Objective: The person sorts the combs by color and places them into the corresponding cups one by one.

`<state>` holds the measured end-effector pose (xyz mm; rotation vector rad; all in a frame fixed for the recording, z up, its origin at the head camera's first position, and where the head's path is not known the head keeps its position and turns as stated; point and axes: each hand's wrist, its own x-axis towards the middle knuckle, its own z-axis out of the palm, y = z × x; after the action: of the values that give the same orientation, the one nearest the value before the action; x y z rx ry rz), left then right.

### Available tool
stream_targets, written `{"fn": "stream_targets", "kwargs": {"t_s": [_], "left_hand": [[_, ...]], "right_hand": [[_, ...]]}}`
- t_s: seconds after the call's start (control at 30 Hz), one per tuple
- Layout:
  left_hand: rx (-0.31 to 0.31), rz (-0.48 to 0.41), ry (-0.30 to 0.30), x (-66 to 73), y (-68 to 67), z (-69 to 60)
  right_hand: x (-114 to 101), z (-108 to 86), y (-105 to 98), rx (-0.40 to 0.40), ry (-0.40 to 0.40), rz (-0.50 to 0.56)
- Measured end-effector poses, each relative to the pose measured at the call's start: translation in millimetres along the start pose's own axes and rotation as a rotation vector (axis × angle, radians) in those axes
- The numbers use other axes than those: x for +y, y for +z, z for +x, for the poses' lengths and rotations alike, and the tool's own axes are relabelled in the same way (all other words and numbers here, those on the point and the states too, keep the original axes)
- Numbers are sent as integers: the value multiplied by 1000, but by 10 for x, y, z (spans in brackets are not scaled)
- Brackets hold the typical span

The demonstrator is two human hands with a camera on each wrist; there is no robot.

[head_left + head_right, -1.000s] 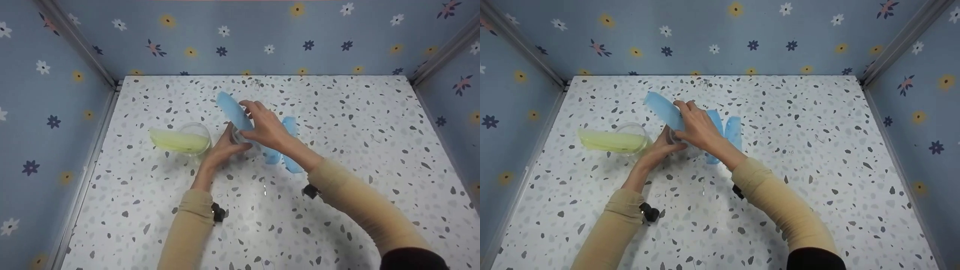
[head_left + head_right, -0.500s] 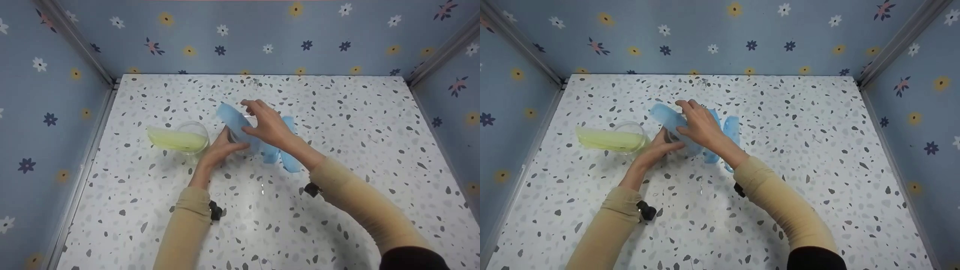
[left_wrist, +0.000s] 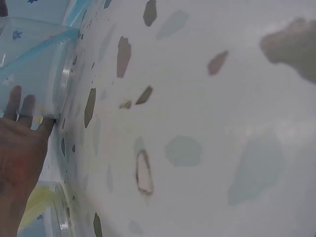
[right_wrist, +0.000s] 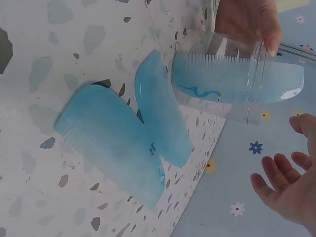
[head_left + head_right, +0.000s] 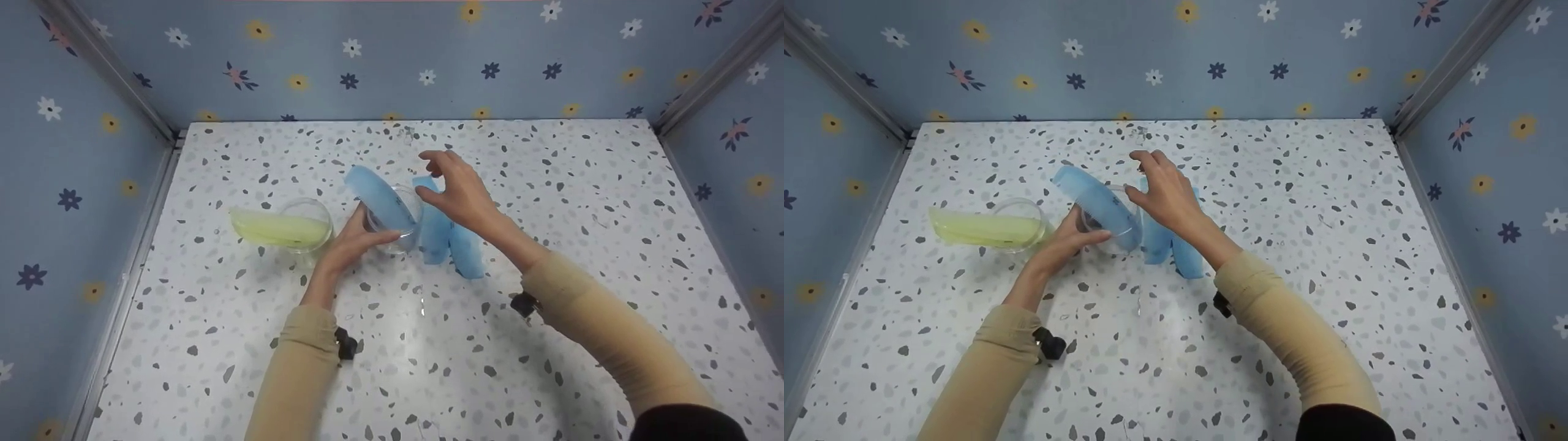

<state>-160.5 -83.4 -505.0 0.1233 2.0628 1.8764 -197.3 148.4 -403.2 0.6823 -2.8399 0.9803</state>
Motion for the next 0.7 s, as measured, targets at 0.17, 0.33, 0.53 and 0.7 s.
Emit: {"fn": "stream_targets", "kwargs": {"t_s": [0.17, 0.33, 0.53, 0.7], "left_hand": [[4, 7, 7, -2, 2, -7], [-8, -2, 8, 5, 6, -12], [-9, -3, -17, -4, -2, -4], [-15, -18, -18, -14, -4, 0]], "right_hand": [[91, -28, -36, 7, 24, -6], [173, -67, -63, -2, 78, -14], [283, -136, -83, -6, 115, -17], [361, -184, -101, -34, 163, -46]]}}
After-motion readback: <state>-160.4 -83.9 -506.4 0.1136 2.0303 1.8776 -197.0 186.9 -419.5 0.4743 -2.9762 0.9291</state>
